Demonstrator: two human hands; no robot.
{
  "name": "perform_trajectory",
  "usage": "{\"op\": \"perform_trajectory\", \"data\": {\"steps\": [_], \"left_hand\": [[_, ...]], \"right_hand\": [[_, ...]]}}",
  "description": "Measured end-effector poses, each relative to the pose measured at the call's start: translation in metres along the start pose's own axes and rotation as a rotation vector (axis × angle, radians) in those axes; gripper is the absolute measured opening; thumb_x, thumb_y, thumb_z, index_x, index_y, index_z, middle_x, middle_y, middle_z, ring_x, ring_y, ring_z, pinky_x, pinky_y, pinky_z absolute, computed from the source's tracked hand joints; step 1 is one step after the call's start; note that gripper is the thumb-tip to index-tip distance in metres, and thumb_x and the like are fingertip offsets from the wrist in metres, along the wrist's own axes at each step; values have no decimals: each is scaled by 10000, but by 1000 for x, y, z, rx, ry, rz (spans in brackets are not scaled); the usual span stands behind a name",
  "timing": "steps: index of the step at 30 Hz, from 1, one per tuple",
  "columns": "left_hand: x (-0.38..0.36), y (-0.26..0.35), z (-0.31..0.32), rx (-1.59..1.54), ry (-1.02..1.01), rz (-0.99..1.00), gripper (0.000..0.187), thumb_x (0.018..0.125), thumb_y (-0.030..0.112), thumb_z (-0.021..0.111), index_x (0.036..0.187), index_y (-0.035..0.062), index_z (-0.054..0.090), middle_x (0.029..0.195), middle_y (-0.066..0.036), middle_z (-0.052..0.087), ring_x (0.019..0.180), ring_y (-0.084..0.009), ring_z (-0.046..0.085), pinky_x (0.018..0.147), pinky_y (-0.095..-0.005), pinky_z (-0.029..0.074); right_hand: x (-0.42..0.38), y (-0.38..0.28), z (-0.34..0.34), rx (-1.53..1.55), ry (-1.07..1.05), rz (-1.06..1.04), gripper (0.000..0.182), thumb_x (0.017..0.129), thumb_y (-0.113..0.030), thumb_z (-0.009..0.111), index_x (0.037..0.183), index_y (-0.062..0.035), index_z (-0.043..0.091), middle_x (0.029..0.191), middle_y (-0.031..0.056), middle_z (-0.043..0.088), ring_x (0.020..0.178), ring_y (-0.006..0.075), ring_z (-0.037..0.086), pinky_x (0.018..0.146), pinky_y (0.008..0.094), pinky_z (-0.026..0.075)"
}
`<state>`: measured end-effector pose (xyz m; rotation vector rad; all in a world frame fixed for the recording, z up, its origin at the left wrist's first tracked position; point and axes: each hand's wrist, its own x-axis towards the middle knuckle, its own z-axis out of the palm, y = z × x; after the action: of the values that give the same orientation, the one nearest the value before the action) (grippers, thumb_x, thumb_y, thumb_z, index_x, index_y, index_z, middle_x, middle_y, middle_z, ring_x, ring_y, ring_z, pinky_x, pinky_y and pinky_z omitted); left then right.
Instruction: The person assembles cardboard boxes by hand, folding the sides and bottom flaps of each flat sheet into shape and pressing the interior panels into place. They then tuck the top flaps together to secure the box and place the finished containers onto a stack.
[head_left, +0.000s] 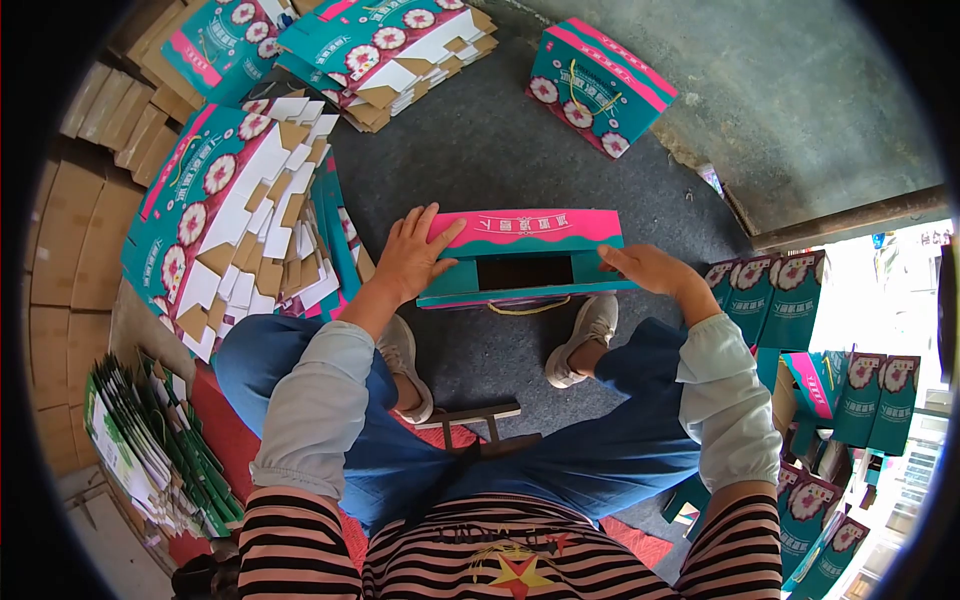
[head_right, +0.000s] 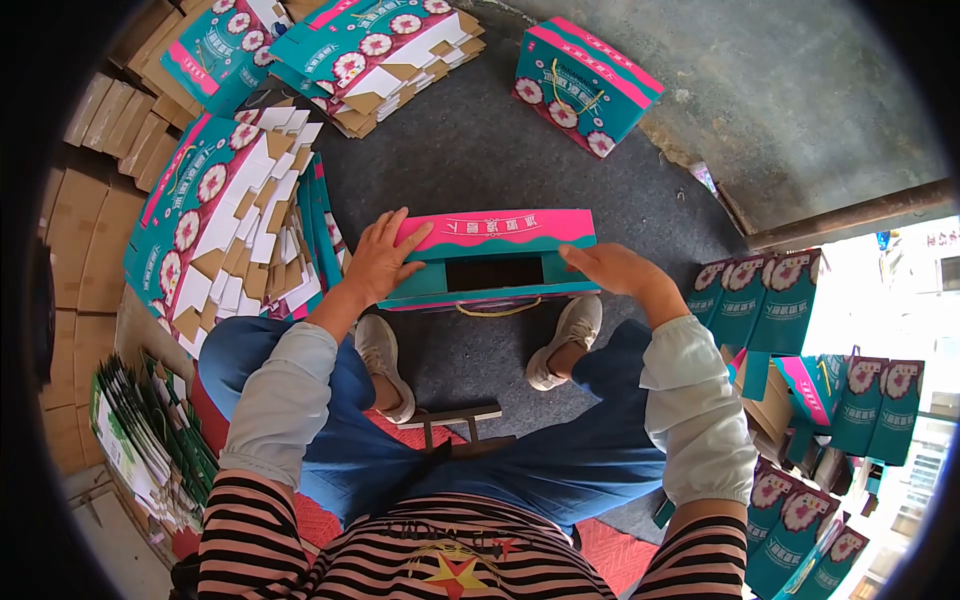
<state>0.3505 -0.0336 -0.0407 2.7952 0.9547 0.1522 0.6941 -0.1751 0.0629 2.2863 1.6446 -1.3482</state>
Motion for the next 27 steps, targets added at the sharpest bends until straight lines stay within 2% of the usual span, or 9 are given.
{"op": "perform_trajectory", "data": {"steps": [5,8,11,14,17,20,23,27], "left_hand": [[-1,3,-1,35,12,-5,626,877,385,604,1439,319,339,1483,-174,264,1366,-373,255,1110,-499,228],[-2,2,-2,9,10,-10,632,868,380,616,1436,323,346,1484,-174,264,1371,-368,251,1114,-499,221],[-1,5,-5,13,2,-32,635,861,361,630,1432,309,357,1475,-182,282,1371,-361,256,1116,-501,220],[3,7,-9,19,7,16,631,846,328,648,1408,193,395,1457,-196,307,1366,-351,272,1114,-504,223],[15,18,-9,-17,3,78,616,831,295,669,1352,70,427,1444,-196,331,1352,-346,302,1117,-487,231],[22,22,-5,12,-7,77,588,832,292,665,1287,-7,444,1434,-207,344,1346,-346,314,1116,-484,233],[23,18,2,31,45,101,583,826,296,669,1269,-10,446,1428,-210,351,1342,-347,322,1114,-486,233],[22,17,8,61,109,125,571,803,302,687,1234,7,456,1401,-211,383,1314,-344,356,1084,-510,264]], "right_hand": [[16,12,-8,-230,139,12,498,877,-513,513,948,-51,683,964,187,666,962,352,619,816,435,469],[30,41,0,-334,417,-5,316,827,-365,636,905,-62,677,878,147,675,854,306,648,739,411,481],[29,33,-7,-276,138,36,278,812,-327,656,991,-115,673,880,131,676,858,305,647,747,409,484],[36,25,5,-320,15,-303,319,808,-320,667,1087,-166,651,911,112,678,869,302,648,745,407,492],[50,6,19,-561,-19,-423,400,790,-287,689,1174,-204,611,970,73,680,953,292,643,766,403,505],[66,-17,30,-889,-134,-270,378,791,-241,682,1161,-213,609,928,54,685,938,269,657,740,373,517],[70,-31,34,-1070,-204,-191,329,797,-250,665,1117,-196,609,900,54,682,900,256,670,705,361,521],[58,-38,37,-1019,-92,-265,247,817,-259,636,1036,-148,615,860,67,675,842,258,674,675,377,518]]}}
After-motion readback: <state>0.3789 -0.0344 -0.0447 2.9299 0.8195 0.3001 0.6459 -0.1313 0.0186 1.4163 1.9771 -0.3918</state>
